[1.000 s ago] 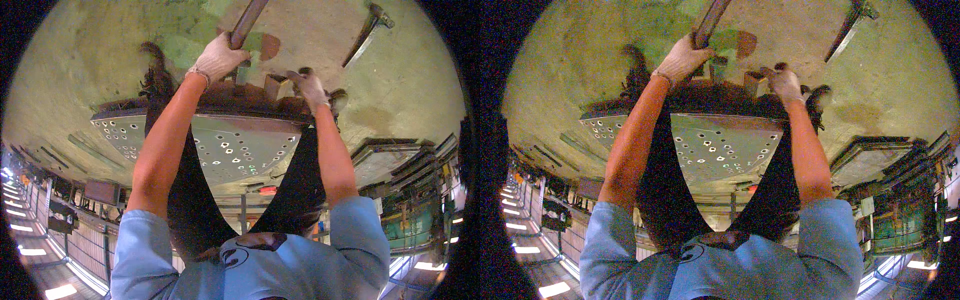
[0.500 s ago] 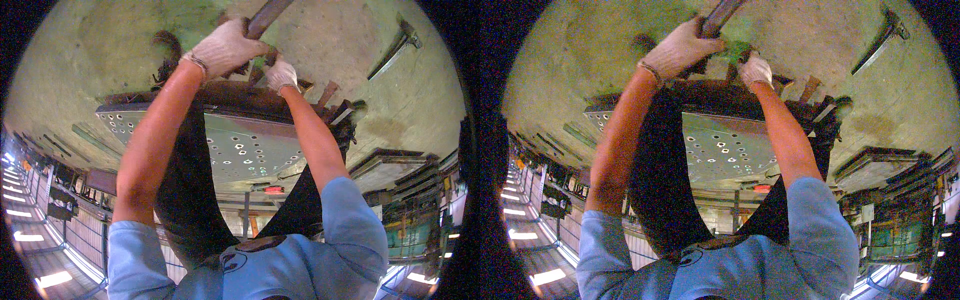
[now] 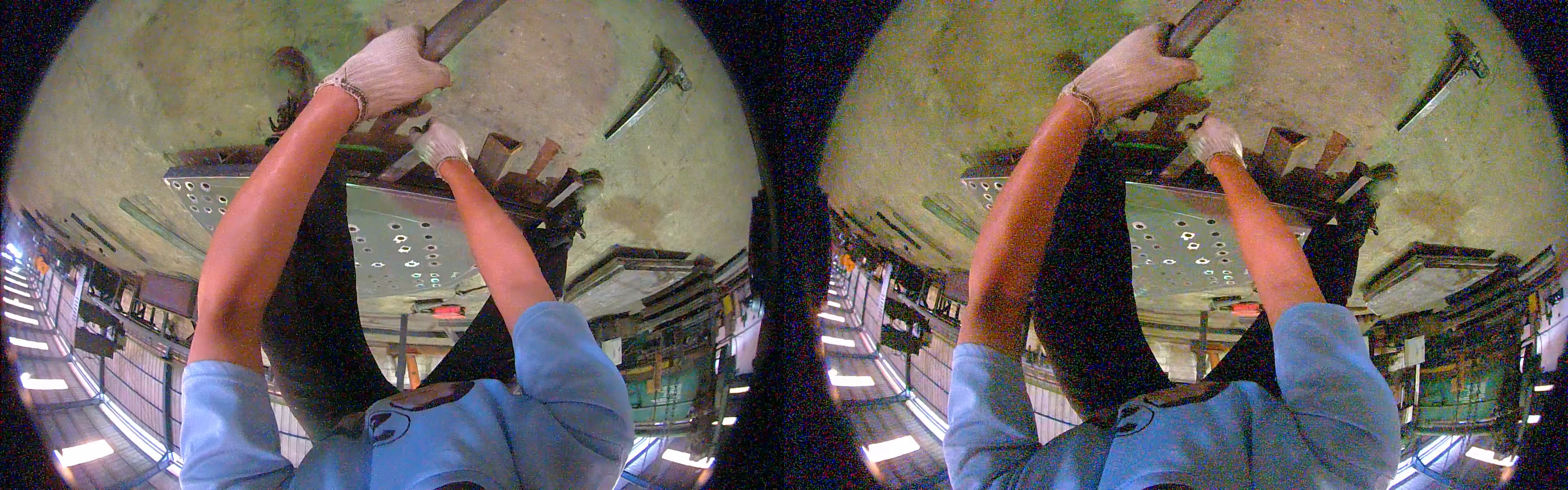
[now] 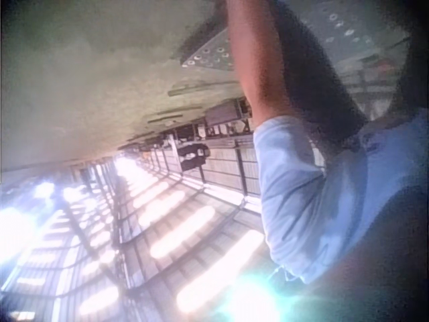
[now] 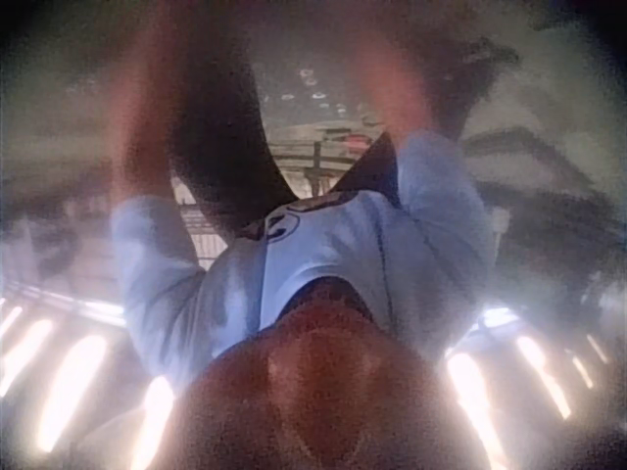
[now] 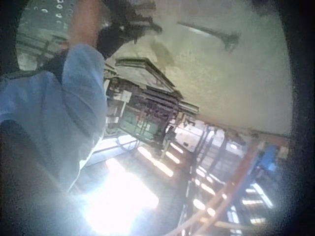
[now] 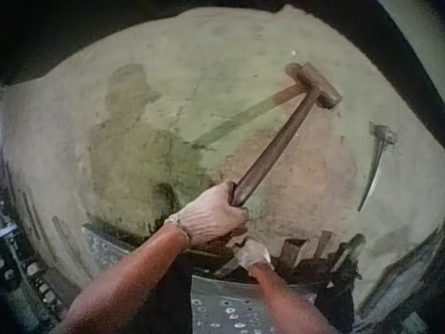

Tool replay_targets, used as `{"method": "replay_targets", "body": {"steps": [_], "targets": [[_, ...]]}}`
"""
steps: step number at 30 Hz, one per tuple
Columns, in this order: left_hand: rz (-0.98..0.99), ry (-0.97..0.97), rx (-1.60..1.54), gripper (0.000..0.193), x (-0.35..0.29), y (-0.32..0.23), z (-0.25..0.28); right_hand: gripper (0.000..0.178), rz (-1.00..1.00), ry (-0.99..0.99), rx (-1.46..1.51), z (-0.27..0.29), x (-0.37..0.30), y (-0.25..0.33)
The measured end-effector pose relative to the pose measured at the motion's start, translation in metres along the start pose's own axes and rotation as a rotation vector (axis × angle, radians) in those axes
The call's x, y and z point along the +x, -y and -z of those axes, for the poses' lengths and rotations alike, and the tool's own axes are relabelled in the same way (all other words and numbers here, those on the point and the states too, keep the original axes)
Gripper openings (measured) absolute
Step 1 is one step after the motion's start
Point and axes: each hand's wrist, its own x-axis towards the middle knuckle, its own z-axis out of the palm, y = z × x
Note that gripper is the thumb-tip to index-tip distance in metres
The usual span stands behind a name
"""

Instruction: The person uses a sledgehammer to strike a metal plate resting on wooden blocks, repeatedly adjusting the plate's position. Later, the person uses a chain hoist to lift the metal plate.

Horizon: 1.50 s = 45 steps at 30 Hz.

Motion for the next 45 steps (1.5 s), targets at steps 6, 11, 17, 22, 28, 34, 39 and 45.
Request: {"method": "replay_targets", "body": {"steps": [6,11,17,22,28,34,39,45], "targets": [[-0.010,0.058,-0.005,0.045,0.010,0.006,-0.002,0.034,0.242,0.096,-0.309,-0.029,0.045,0.001],[-0.047,0.009,-0.025,0.043,0.017,0.004,-0.007,0.032,0.355,-0.110,-0.265,-0.081,0.082,0.001],[-0.014,-0.079,-0.002,0.044,0.008,0.008,-0.012,0.067,0.331,-0.074,-0.094,-0.077,0.059,0.008],[-0.009,-0.107,-0.020,0.044,0.016,0.027,-0.019,0.069,0.263,-0.109,0.122,-0.062,0.036,0.018],[-0.062,-0.167,-0.065,0.043,0.010,0.000,-0.037,0.039,0.183,-0.247,1.383,0.036,0.112,-0.053],[0.162,-0.074,-0.530,0.041,-0.040,-0.061,-0.098,0.052,0.330,-0.403,1.321,0.269,0.056,-0.002],[0.259,0.061,-0.951,0.053,-0.098,-0.074,-0.137,0.023,0.121,-0.174,0.727,0.259,0.007,0.014],[0.696,0.274,-1.803,0.022,-0.234,-0.085,-0.211,0.028,-0.052,-0.195,-0.276,0.116,-0.065,0.025]]}}
